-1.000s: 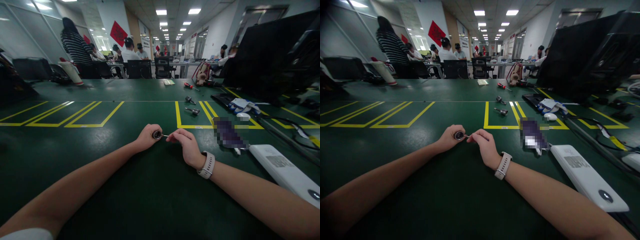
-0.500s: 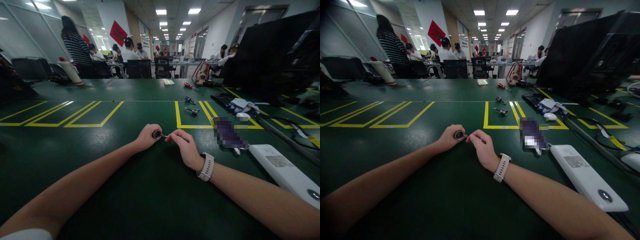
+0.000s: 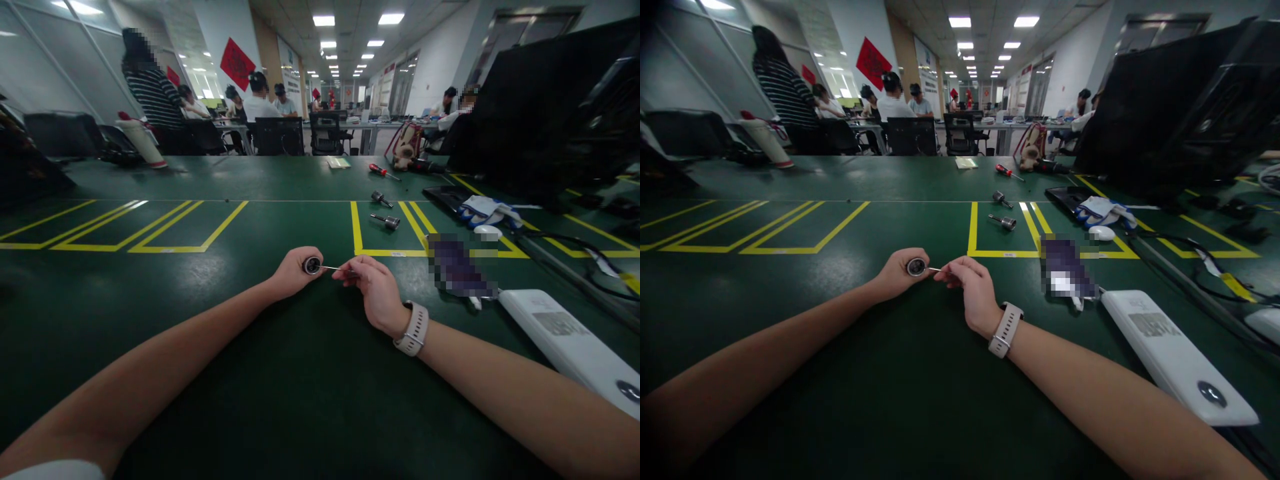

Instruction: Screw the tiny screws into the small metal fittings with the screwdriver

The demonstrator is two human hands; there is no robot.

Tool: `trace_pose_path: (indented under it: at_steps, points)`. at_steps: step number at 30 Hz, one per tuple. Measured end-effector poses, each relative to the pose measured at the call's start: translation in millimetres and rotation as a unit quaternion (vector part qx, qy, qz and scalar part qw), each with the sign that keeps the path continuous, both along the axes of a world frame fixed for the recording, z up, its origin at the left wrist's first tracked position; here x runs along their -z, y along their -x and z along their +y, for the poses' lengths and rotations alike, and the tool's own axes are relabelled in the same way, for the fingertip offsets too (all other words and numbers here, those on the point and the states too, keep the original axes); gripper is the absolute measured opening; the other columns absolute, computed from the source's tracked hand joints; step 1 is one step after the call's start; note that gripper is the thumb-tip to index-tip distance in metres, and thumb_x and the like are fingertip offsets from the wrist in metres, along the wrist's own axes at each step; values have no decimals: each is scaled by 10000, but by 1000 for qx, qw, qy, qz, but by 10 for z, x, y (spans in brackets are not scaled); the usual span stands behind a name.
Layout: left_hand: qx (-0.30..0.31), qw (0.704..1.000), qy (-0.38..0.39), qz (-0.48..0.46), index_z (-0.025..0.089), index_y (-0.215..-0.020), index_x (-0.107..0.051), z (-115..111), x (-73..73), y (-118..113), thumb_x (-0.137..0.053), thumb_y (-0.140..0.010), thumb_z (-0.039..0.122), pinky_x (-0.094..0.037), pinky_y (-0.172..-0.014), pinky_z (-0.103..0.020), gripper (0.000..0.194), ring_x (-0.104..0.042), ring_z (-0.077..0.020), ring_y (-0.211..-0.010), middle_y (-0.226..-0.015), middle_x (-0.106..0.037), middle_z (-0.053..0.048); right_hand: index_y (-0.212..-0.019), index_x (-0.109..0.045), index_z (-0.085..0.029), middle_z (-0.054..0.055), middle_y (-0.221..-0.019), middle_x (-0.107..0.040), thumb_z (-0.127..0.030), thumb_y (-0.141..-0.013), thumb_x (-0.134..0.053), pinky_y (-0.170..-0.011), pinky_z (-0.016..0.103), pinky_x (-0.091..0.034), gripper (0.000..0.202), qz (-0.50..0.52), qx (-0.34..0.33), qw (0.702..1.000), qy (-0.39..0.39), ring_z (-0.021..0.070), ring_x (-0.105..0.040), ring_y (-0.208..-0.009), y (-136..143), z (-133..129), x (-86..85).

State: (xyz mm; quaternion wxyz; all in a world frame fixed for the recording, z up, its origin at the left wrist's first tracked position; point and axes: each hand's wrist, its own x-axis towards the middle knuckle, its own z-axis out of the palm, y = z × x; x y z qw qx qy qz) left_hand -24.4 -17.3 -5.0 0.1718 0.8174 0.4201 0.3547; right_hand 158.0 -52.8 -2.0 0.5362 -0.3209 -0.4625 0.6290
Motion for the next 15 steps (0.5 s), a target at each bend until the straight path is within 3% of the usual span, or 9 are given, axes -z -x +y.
trace_pose_path:
  at_steps: [5,11,15]
  points:
    - [-18,998,-20,48,149,-657,-509,16,20,11,-592,-730,201,-362,-587,-231,122,-458,-98,-600,-631,-488,35,-697,-639,-197,21,-726,-673,-256,-789,-528,-693,319,-403,156,-87,6,994,-73,171,-576,-744,-2,-27,11]
    - [1,1000,4,19,151,-650,-496,24,16,13,-598,-723,217,-361,-560,-219,142,-440,-92,-583,-634,-475,36,-637,-612,-182,28,-638,-660,-259,-742,-538,-651,310,-403,150,2,-15,1000,25,165,-573,-672,-17,7,-31]
    - [-1,1000,19,2,150,-649,-497,16,0,5,-603,-717,225,-364,-553,-216,147,-438,-90,-581,-632,-475,36,-649,-612,-181,36,-662,-671,-262,-737,-539,-652,308,-405,141,11,-25,999,41,165,-579,-682,-28,13,-50]
